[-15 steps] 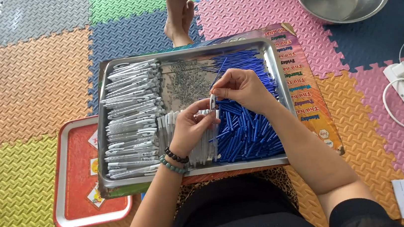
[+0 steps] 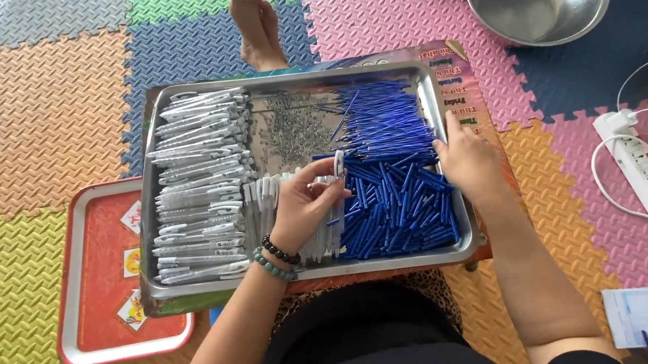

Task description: Assembling ballpoint pens by manually inserting blue ink refills into white plastic barrels.

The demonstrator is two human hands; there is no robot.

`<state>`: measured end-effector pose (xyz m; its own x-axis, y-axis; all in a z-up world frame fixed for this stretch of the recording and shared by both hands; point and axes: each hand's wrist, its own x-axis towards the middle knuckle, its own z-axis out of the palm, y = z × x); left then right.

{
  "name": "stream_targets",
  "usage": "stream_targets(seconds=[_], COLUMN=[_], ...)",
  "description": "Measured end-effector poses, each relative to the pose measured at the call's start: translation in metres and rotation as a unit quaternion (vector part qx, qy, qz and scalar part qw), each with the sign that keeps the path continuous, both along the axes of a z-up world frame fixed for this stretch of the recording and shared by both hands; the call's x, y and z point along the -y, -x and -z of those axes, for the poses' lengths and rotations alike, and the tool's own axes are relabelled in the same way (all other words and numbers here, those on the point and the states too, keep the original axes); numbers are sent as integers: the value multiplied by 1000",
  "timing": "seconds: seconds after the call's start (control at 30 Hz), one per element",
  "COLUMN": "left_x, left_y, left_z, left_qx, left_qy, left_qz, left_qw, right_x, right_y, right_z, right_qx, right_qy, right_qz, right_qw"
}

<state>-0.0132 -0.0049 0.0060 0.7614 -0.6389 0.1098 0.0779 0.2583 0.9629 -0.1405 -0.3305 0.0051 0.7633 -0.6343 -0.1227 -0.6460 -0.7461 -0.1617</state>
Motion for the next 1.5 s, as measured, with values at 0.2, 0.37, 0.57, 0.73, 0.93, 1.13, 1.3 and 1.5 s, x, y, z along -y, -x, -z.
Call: stream_targets(seconds=[0.2,0.37,0.57,0.73,0.93,1.13,1.3,1.5], left_x=[4,10,23,23,23,32,27,18], left_y=[4,11,24,37,47,40,15,-1], left_z=[12,11,16,14,12,12,-40,-33], left_qx=[-10,-9,-18,-21,-17,-22,-14,23], left_qy=[9,5,13,19,14,31,90,66], left_qz=[-34,-48,-68,-79,-73,-75,-97,-101], left_qw=[999,999,997,996,997,996,991,992], right_x=[4,13,18,11,14,32,24,28], right_y=[10,10,6,16,25,10,-43,-73], right_z=[16,10,4,-7,-2,-24,-43,7], right_qx=[193,213,220,216,238,134,207,177], right_qy=[-10,-41,-67,-60,-80,-77,42,32], right_qz=[-52,-58,-44,-53,-44,-73,-245,-301], right_qw=[980,974,972,973,967,985,946,937])
